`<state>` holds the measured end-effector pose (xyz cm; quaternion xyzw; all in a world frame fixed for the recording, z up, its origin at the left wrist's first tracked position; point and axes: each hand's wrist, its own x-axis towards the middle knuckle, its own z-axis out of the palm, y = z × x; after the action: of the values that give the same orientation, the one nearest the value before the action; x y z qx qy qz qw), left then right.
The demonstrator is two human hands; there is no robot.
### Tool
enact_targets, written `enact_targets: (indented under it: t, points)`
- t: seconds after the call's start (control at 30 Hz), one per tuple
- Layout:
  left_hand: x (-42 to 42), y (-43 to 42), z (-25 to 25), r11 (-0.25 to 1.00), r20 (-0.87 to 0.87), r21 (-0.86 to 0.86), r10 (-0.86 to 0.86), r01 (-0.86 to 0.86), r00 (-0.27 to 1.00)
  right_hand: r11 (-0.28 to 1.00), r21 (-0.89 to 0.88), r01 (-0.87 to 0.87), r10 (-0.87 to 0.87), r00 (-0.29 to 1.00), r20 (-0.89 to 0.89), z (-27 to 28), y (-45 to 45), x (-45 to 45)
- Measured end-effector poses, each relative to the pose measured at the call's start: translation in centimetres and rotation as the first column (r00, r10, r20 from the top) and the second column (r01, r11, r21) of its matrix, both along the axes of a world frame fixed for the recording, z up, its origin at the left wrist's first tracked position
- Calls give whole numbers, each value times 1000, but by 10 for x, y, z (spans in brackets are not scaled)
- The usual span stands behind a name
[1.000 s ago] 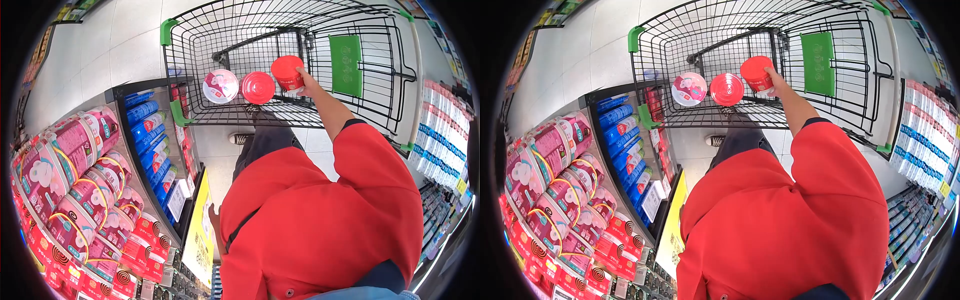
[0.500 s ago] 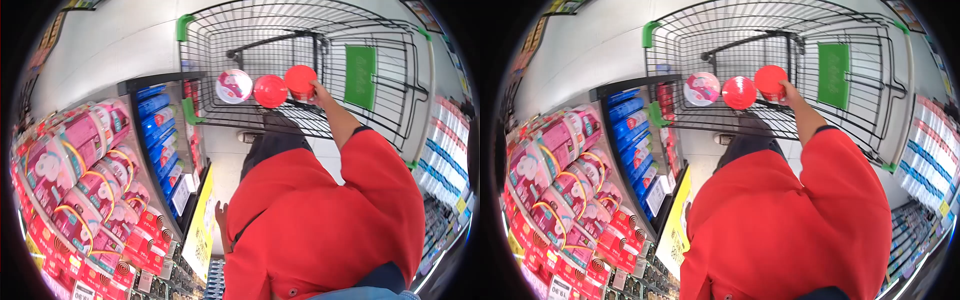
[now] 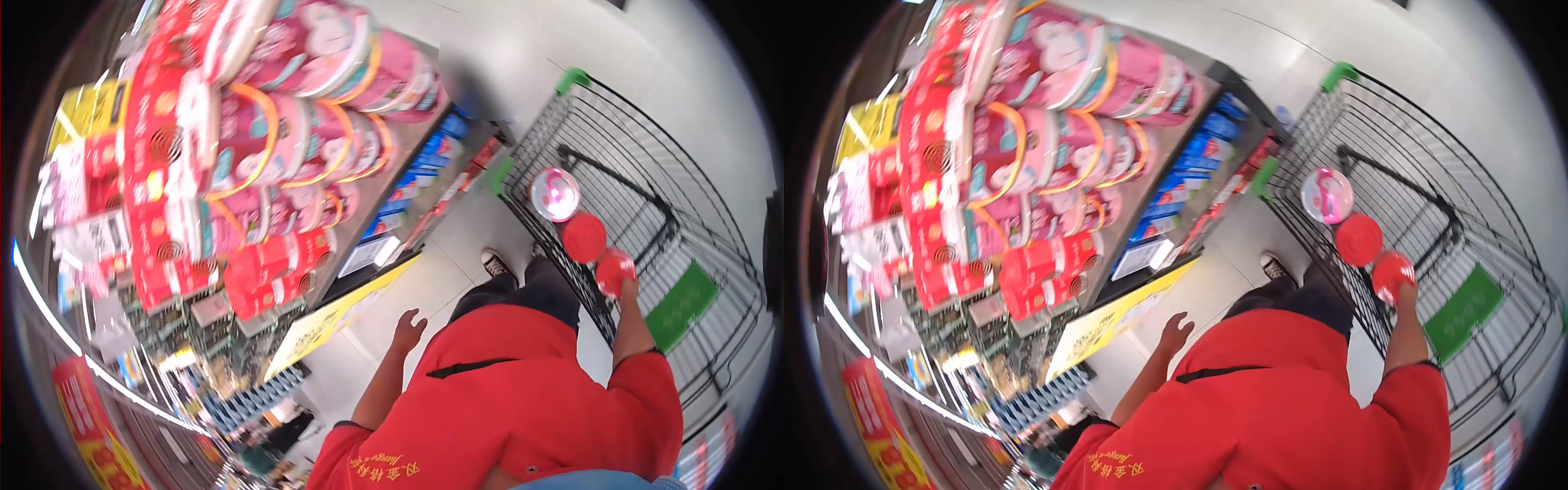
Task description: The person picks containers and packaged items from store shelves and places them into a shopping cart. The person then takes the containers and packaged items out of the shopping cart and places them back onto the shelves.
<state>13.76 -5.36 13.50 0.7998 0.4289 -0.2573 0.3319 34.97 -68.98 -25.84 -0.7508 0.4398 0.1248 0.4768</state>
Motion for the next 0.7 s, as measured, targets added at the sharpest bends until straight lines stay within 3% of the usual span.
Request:
enact_targets:
  t: [0.03, 0.07, 0.13, 0.2, 0.3, 0.33, 0.4, 0.43, 0.47, 0.53, 0.6, 0.67, 0.7]
  points:
    - [-1, -2, 0, 1000, 2, -14, -20, 20, 1000, 999, 18, -38, 38, 999, 22, 43, 3, 23]
    - [-2, -4, -2, 1000, 25, 0, 13, -13, 1000, 990, 130, -49, 81, 965, -248, 94, 32, 27]
    - [-4, -7, -6, 998, 2, 26, -65, 65, 998, 986, 117, -117, 154, 904, -398, 140, 44, 38]
    - [-4, -10, -7, 999, 17, 33, -32, 31, 999, 863, 278, -422, 501, 641, -581, 125, 30, 47]
    - [-11, -14, -10, 999, 29, 14, -34, 34, 999, 826, 291, -483, 551, 583, -597, 158, 58, 68]
    - [-13, -14, -9, 1000, 51, 15, -17, 16, 999, 822, 284, -493, 555, 587, -589, 115, 37, 79]
    - [-13, -11, -6, 1000, 93, 12, -5, 4, 996, 692, -171, -701, 602, 692, -399, 37, 22, 68]
    - [-17, -9, -7, 999, 117, 43, 19, -24, 993, 763, -128, -634, 503, 706, -499, 166, 87, 99]
    - [-20, -8, -7, 996, 145, 71, 40, -51, 989, 766, -146, -626, 495, 719, -487, 165, 90, 105]
    - [-29, -1, -19, 993, 213, 102, 34, -57, 977, 657, -459, -598, 662, 749, -29, 175, 109, 127]
    - [-37, -1, -24, 980, 227, 58, 175, -192, 958, 793, -257, -553, 605, 766, 218, 220, 135, 147]
    - [-43, -5, -29, 973, 278, 71, 191, -219, 941, 806, -104, -583, 577, 735, 355, 281, 173, 155]
    - [-45, -6, -31, 972, 326, 82, 183, -221, 927, 774, -108, -623, 615, 703, 357, 310, 194, 156]
